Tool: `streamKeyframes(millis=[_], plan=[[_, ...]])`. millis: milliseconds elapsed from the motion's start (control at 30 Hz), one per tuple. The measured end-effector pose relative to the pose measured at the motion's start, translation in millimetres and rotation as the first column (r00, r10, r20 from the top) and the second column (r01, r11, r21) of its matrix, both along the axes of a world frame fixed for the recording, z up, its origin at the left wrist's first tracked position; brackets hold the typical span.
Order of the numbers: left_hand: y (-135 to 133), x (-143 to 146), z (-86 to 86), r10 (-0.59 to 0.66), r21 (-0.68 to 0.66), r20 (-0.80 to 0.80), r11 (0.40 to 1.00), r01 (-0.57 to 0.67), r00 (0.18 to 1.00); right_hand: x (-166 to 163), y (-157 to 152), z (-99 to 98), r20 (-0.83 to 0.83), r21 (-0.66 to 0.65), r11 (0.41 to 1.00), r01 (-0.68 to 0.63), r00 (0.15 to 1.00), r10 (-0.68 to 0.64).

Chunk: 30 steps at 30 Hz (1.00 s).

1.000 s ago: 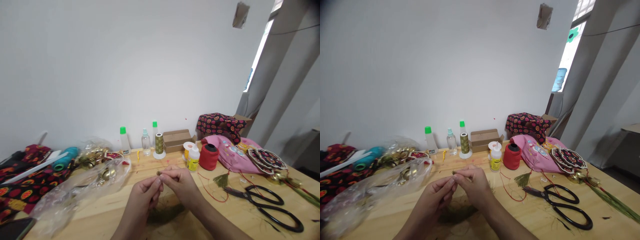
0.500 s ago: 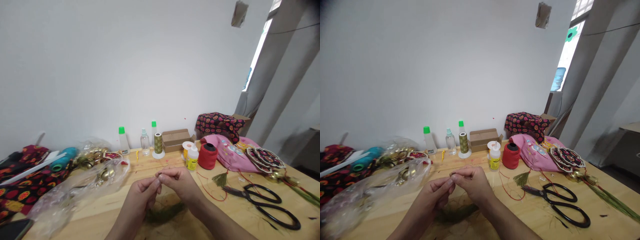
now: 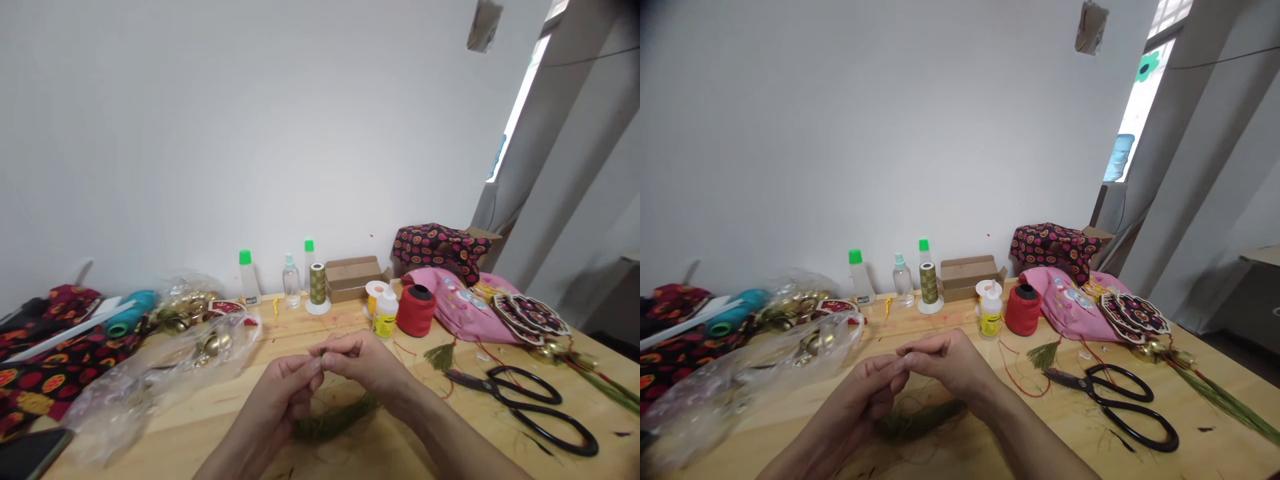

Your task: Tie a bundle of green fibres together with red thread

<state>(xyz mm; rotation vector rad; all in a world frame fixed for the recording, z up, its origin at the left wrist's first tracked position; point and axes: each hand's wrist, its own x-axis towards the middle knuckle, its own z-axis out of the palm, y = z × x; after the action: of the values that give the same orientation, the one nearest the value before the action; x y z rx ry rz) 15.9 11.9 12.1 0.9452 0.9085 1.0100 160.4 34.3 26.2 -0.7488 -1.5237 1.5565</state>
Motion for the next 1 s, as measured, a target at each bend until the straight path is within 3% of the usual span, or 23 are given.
streamKeyframes(millis=[167, 433, 800, 1000], plan=[[0, 0, 0.8, 0.011, 0.017, -0.041, 1.0, -0.01, 0.999, 0, 2, -1.9, 0.035, -0.074, 0.997, 0.024, 0.999, -0.021], [2, -2, -6.3, 0.075, 0.022, 0.037, 0.997, -0.076, 0.997, -5, 6, -9.7, 0.018, -0.159, 0.971, 0.181, 0.983, -0.18], [6, 0, -8.9, 0.11, 0.049, -0.032, 0.993, -0.109, 0.993, -13, 7, -18.7, -0.039, -0.028, 0.947, 0.321, 0.946, -0.322], [4, 0, -10.6, 0.137, 0.113, -0.114, 0.986, -0.124, 0.984, -12, 5, -13.9, -0.016, 0.068, 0.945, 0.321, 0.947, -0.321]])
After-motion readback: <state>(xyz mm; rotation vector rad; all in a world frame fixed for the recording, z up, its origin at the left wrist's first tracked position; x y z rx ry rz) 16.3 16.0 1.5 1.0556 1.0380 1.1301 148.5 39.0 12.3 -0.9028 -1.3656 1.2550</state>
